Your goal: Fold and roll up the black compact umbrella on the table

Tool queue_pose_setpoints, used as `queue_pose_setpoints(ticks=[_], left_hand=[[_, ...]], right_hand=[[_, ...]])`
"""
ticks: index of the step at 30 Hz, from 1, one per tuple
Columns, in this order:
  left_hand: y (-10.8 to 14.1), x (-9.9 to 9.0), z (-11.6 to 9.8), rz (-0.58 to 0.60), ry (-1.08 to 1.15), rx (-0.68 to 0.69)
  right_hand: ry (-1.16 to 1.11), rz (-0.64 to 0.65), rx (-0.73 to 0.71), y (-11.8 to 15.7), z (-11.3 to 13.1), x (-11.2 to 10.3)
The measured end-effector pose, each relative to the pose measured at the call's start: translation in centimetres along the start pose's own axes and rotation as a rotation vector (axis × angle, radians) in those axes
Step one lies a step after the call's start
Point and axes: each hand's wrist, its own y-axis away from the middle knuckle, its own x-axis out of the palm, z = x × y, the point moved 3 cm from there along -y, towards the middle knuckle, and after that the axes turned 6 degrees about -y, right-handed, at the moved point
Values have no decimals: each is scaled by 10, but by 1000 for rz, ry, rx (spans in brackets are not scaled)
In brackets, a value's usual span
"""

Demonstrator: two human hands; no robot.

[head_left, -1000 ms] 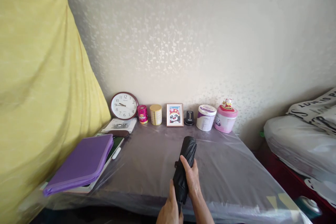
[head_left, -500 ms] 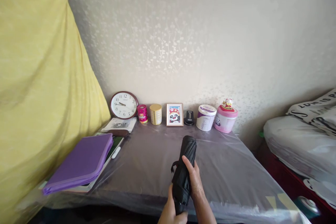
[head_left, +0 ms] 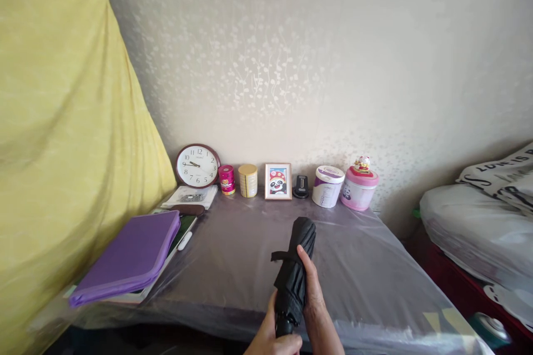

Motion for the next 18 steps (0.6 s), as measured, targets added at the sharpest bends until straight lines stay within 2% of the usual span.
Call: queue_pose_setpoints(ticks=[2,4,6,10,12,16,18], left_hand=[[-2,0,3,-63,-67,17],[-7,-2,8,-193,-245,61],[-10,-5,14,-295,-472,41],[-12,-11,21,-351,-827,-68],[-9,-14,18,-347,-823,-26],[-3,-16,2,-265,-515,166],[-1,-17,-8,-260,-361,127]], right_hand=[[-15,54,43,0,-1,1],[-11,71,33,-1,-2,2],[14,65,3,-1,-3,3],[36,82,-20,0,-8,6],[29,73,-13,0,-10,5],[13,22,-3,-1,-14,1],[3,22,3,-1,-15,1]])
